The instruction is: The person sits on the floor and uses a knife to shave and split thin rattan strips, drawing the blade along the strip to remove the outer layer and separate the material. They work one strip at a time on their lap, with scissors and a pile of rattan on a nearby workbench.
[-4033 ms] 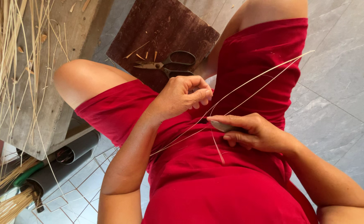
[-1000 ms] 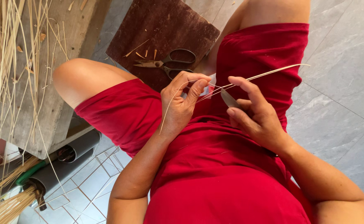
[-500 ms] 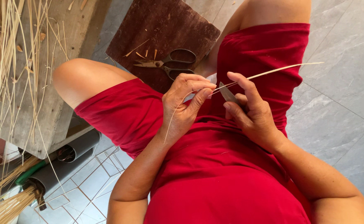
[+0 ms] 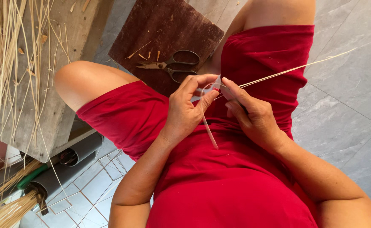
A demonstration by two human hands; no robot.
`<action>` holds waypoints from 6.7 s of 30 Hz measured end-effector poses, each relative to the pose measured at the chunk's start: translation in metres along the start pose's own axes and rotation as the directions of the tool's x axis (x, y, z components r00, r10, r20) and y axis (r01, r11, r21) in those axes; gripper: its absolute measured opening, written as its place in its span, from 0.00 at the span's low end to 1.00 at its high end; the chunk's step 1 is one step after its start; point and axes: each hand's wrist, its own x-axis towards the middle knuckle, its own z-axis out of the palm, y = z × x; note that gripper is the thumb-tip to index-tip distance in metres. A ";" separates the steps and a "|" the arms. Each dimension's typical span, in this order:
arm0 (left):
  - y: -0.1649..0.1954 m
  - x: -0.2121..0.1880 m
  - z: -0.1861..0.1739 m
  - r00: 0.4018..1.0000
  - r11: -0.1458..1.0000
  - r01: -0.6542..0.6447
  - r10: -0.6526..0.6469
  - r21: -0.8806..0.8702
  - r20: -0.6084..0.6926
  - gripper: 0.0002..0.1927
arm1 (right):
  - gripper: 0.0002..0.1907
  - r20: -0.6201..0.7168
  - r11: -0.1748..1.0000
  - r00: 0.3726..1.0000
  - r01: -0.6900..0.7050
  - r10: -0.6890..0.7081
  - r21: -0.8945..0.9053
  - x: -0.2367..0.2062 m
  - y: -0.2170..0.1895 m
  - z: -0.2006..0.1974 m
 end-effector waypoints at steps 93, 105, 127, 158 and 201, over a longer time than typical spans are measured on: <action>-0.027 0.027 0.022 0.844 0.503 0.531 -0.241 -0.682 0.479 0.10 | 0.18 -0.090 0.946 0.942 0.317 -0.322 -0.071 0.000 0.007 -0.005; -0.045 0.058 -0.029 0.860 0.586 0.508 -0.296 -0.632 0.416 0.08 | 0.23 0.298 0.871 0.946 -0.248 0.125 0.423 0.015 0.001 -0.005; -0.060 0.080 -0.126 0.905 0.851 0.405 -0.319 -0.334 0.283 0.08 | 0.27 -0.030 0.723 0.997 0.033 -0.074 -0.690 0.254 -0.016 0.131; -0.059 0.078 -0.130 0.975 0.977 0.199 -0.205 -0.070 -0.089 0.07 | 0.32 0.306 0.930 0.940 -0.028 0.149 -0.366 0.159 -0.003 0.131; -0.050 0.073 -0.135 0.992 0.993 0.067 -0.077 -0.102 -0.098 0.04 | 0.43 0.669 0.077 0.681 -0.716 0.299 0.694 0.092 -0.036 0.054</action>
